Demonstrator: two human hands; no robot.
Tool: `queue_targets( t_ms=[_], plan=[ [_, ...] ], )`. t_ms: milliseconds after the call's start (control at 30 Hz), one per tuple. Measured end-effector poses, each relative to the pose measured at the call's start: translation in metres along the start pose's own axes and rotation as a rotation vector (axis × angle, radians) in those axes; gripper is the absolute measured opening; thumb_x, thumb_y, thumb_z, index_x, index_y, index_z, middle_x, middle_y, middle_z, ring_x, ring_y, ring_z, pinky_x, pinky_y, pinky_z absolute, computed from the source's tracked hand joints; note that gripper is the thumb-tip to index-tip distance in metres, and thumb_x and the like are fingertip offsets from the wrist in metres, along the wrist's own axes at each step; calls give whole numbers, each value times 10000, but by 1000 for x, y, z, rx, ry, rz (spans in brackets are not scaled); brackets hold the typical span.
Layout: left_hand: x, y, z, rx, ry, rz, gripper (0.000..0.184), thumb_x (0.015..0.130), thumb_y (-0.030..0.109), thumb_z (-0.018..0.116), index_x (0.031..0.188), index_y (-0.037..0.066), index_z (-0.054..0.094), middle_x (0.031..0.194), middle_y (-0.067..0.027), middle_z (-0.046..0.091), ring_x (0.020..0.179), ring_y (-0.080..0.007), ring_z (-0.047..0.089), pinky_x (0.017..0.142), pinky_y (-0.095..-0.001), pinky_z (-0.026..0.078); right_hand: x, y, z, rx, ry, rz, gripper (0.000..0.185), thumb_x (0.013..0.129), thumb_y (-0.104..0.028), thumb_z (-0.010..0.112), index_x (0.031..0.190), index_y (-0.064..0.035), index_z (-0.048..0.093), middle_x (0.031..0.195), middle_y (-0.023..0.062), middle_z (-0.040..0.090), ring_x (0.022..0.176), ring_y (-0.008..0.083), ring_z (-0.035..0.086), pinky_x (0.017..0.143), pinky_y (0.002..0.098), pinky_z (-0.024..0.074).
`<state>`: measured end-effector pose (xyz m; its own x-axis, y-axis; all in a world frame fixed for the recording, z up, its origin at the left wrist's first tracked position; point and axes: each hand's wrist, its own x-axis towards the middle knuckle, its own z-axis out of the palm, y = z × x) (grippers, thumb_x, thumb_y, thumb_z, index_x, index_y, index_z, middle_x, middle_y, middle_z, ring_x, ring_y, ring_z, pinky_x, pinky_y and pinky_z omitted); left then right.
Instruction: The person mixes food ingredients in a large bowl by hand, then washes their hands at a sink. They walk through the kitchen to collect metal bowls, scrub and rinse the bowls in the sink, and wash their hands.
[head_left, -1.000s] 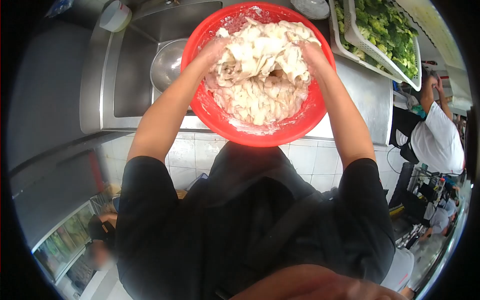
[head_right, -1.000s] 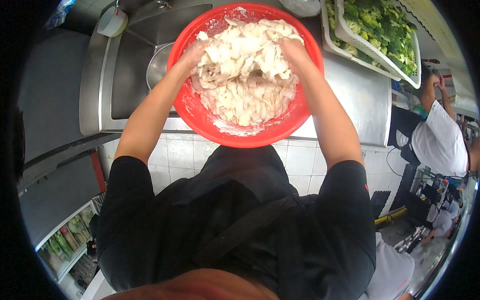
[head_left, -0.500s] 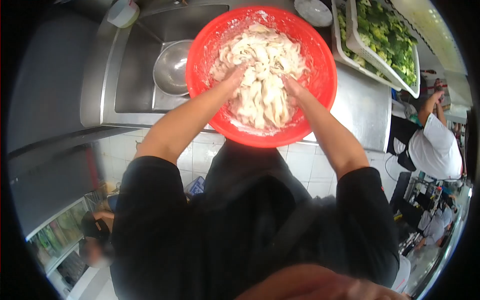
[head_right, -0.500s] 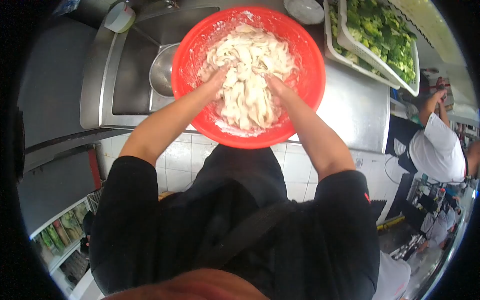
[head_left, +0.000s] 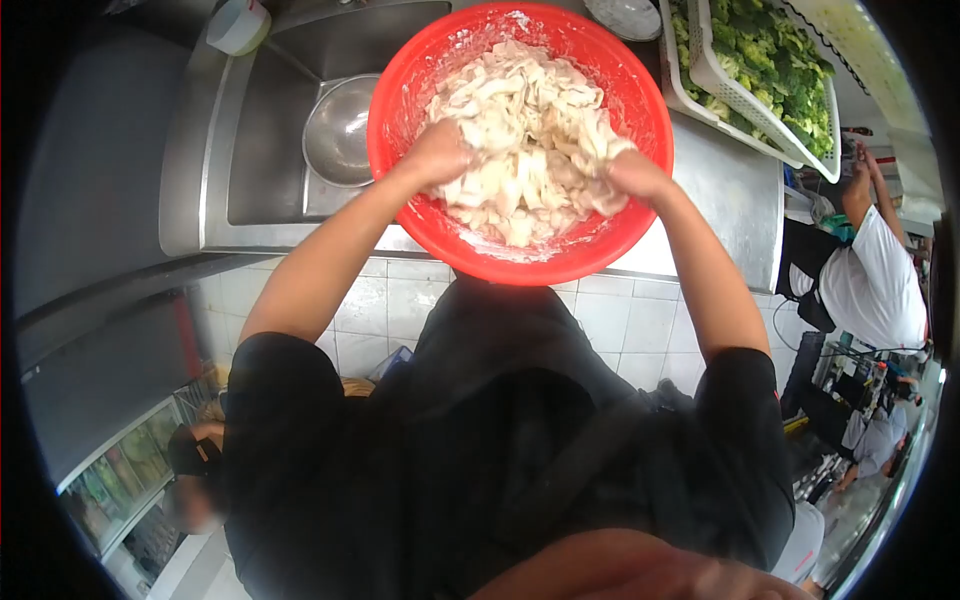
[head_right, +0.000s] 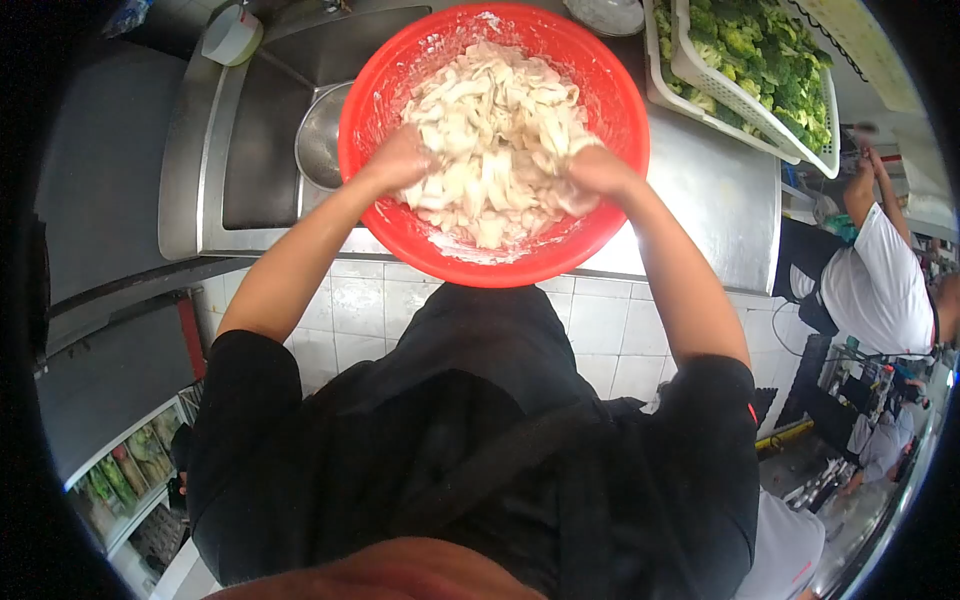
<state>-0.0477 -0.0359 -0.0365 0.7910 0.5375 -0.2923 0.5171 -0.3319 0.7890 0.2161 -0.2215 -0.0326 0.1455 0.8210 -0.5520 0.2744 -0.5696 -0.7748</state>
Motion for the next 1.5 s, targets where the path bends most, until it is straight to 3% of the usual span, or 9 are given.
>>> queue_targets(
  t_ms=[233, 333, 500, 700, 900, 967, 1067, 1200, 1500],
  plan=[
    [-6, -55, 68, -229, -53, -386, 558, 796, 370, 650, 1147, -58, 576, 1028, -216, 646, 938, -300, 649, 791, -362, 512, 7, -2, 74, 95, -99, 414, 498, 930, -327, 528, 1261, 43, 484, 1126, 194, 596, 934, 237, 612, 805, 373, 501],
    [-4, -37, 88, -615, 46, -502, 568, 845, 413, 585, 1192, -37, 561, 1140, -209, 610, 997, -280, 628, 822, -368, 506, 7, -9, 85, 1022, -261, 482, 538, 1006, -375, 229, 1386, -15, 352, 1323, 189, 502, 1138, 310, 567, 981, 465, 454],
    [-10, 18, 60, -1693, -264, -429, 695, 882, 542, 460, 1346, 24, 442, 1287, -177, 539, 1115, -328, 568, 975, -483, 443, 49, 14, 92, 1220, -378, 343, 519, 1000, -378, 276, 1369, -33, 390, 1313, 172, 516, 1137, 304, 568, 960, 473, 472],
    [15, 1, 16, -1645, -210, -299, 653, 874, 483, 506, 1344, 34, 442, 1295, -168, 535, 1135, -333, 562, 980, -481, 447, 52, -10, 44, 804, -65, 8, 329, 940, -171, 457, 1221, -34, 557, 1173, 148, 619, 1026, 250, 623, 861, 391, 521],
    [41, 14, -27, -868, 132, 80, 512, 809, 292, 628, 1237, 26, 536, 1174, -135, 625, 1017, -301, 627, 845, -428, 514, 48, -61, 0, -306, 380, -415, 314, 824, -169, 567, 1111, -64, 641, 1013, 112, 675, 894, 181, 647, 807, 307, 502],
    [67, -12, -21, 34, 285, 330, 412, 766, 258, 640, 1108, 30, 614, 1061, -161, 661, 938, -320, 643, 798, -404, 510, 60, -49, 4, -529, 379, -470, 336, 782, -179, 602, 1100, -77, 647, 980, 95, 681, 889, 178, 646, 813, 299, 499],
    [78, -39, -1, 416, 84, 185, 313, 739, 192, 600, 995, 22, 658, 967, -209, 657, 922, -368, 629, 808, -412, 510, 56, -31, 24, -435, 279, 130, 332, 706, -153, 633, 1033, -107, 673, 970, 84, 687, 915, 221, 652, 802, 312, 500],
    [48, 2, 6, 831, -157, -59, 309, 702, 185, 637, 946, 0, 676, 966, -227, 655, 915, -367, 638, 800, -424, 519, 34, -20, 37, -1208, 47, -75, 348, 656, -124, 652, 1002, -119, 681, 1002, 123, 679, 944, 255, 653, 790, 345, 508],
    [33, 19, -14, 805, 14, 216, 251, 670, 166, 665, 857, 0, 687, 891, -229, 659, 848, -374, 645, 752, -443, 524, 0, -42, -9, -1104, 364, -446, 176, 692, -151, 668, 863, -113, 668, 910, 110, 667, 882, 290, 638, 744, 407, 513]
  ],
)
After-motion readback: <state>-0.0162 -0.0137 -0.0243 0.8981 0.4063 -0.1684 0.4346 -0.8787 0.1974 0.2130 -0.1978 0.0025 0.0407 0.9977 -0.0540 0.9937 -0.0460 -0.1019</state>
